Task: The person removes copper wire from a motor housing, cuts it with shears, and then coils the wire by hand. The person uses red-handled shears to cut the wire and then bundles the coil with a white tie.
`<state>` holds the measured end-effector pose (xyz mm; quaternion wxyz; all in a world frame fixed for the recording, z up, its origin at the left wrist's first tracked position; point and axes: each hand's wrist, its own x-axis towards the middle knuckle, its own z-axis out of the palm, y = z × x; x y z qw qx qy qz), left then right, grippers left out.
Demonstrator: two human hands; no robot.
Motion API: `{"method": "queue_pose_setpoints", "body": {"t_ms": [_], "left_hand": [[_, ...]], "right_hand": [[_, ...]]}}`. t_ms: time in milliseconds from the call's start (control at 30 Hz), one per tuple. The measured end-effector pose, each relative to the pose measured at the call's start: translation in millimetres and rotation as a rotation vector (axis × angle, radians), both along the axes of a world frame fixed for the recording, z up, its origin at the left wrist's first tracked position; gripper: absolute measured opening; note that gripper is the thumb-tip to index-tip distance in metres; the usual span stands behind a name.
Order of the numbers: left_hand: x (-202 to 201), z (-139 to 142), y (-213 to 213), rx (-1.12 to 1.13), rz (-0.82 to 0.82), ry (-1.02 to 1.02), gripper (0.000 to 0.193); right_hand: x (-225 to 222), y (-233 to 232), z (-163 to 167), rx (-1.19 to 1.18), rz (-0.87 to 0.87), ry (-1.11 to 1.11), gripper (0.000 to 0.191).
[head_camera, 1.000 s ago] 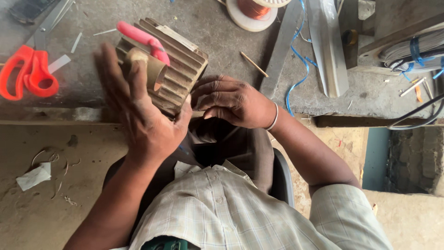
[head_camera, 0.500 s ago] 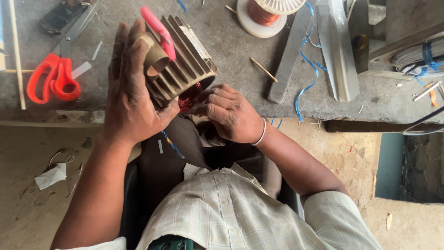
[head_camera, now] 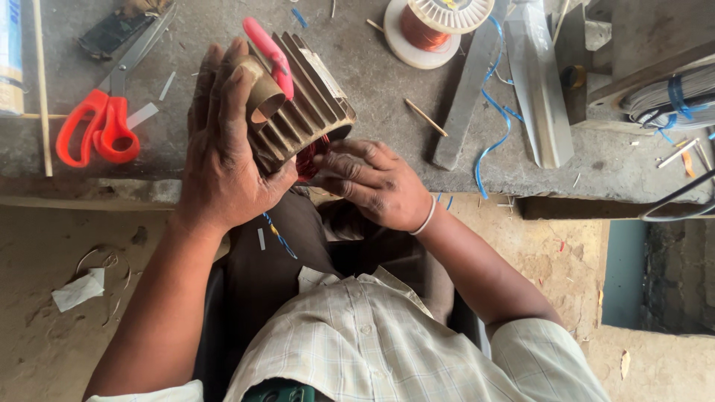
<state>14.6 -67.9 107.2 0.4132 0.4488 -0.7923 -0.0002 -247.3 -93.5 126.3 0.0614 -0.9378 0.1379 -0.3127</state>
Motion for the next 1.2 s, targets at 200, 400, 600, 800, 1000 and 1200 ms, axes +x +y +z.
{"method": "queue_pose_setpoints", "body": {"t_ms": [200, 400, 600, 800, 1000, 1200], "left_hand": [[0.7, 1.6, 1.7, 0.001, -0.004, -0.004, 0.107], [1.5, 2.4, 0.7, -0.014, -0.005, -0.012, 0.108], [2.7, -1.4, -1.4, -0.021, -0.005, -0.003, 0.103], [1.5, -3.3, -0.5, -0.024, 0.0, -0.008, 0.101], [1.1, 3.3, 1.2, -0.013, -0.006, -0.015, 0.104], [4.9, -0.7, -0.5, -0.006, -0.022, -0.016, 0.101]], "right_hand": [[6.8, 3.5, -6.4, 0.159, 0.062, -0.151, 0.022], [1.2, 23.0, 8.7, 0.44, -0.064, -0.051, 0.015], [-3.7, 13.5, 19.7, 0.19, 0.013, 0.068, 0.039], [-4.0, 2.4, -9.6, -0.009, 0.033, -0.049, 0.03], [-9.8, 15.6, -30.1, 0.33, -0.117, -0.089, 0.017], [-43.8, 75.0, 1.7, 0.944, -0.004, -0.271, 0.018]]}}
